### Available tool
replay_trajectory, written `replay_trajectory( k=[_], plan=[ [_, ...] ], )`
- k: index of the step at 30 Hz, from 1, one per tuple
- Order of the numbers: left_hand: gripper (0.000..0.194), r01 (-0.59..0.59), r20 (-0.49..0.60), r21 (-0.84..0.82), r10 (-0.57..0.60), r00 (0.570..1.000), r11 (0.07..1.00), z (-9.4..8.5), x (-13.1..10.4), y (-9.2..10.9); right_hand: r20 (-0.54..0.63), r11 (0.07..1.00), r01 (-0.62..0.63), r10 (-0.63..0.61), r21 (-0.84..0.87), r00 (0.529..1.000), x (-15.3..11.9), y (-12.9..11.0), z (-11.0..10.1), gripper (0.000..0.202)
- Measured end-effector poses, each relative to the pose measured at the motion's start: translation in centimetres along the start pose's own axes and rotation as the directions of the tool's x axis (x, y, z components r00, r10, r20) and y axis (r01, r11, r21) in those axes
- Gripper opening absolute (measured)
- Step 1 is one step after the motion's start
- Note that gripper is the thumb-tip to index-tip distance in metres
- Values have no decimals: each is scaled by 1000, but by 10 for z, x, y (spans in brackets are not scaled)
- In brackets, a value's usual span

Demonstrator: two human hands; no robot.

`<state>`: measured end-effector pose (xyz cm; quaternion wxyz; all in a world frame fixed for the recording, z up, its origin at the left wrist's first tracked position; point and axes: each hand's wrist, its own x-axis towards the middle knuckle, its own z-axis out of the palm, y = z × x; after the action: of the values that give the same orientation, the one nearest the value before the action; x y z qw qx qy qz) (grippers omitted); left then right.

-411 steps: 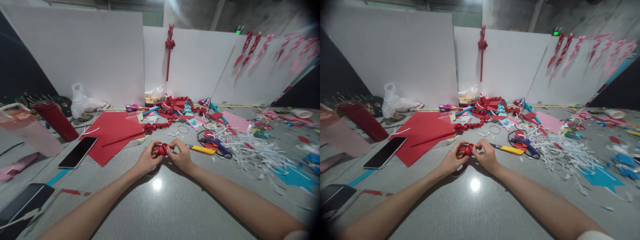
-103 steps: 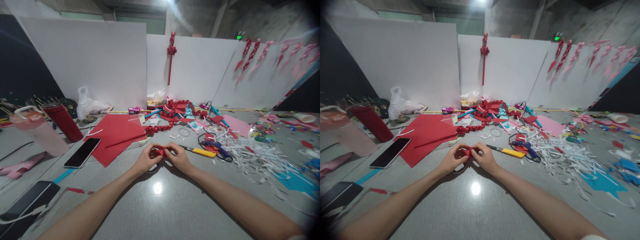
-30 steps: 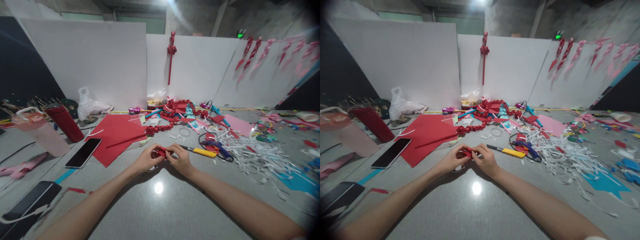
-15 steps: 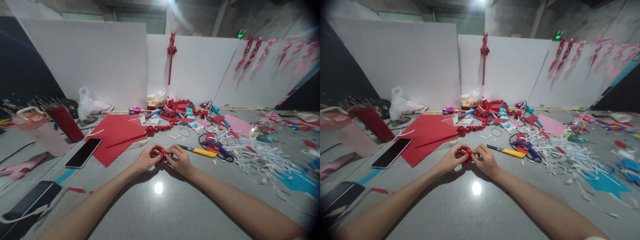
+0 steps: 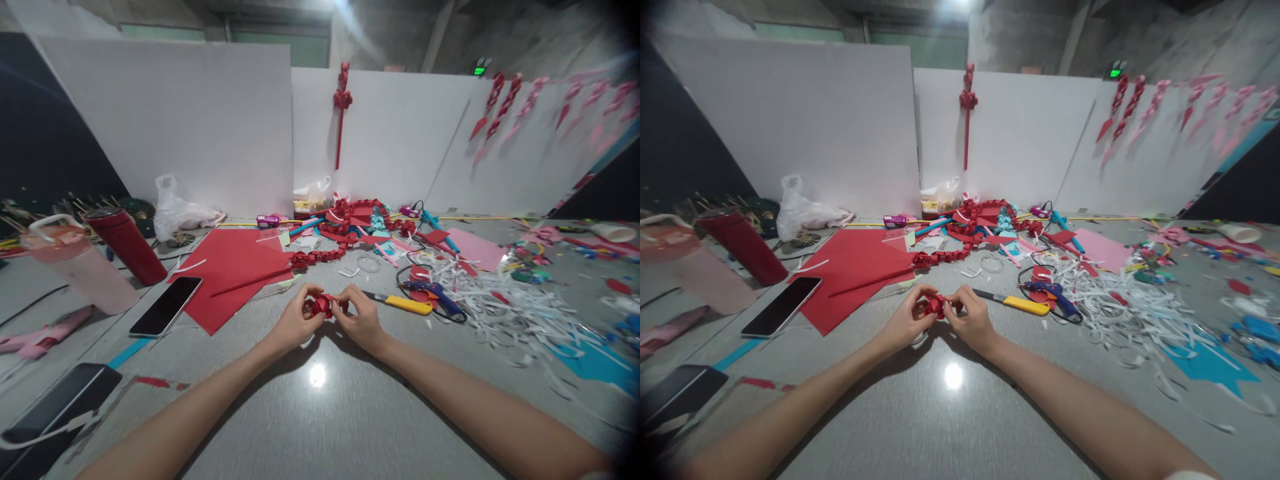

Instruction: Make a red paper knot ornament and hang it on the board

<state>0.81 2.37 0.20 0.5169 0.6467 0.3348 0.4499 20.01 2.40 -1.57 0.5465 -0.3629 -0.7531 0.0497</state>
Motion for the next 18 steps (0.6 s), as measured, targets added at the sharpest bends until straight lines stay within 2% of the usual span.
replay_trajectory(
  k=[7,10,18],
  plan=[
    [56,-28,-116,20,30,993,999,2,-1,-5,11,999,47,-47,1,999,-2,-1,1,8],
    [53,-67,-158,70,78,984,995,4,-2,-4,19,997,76,-75,-10,997,-3,-1,2,10],
    [44,-152,-167,144,176,970,978,8,-5,-4,8,995,93,-92,-31,996,-1,-3,2,13]
  ],
)
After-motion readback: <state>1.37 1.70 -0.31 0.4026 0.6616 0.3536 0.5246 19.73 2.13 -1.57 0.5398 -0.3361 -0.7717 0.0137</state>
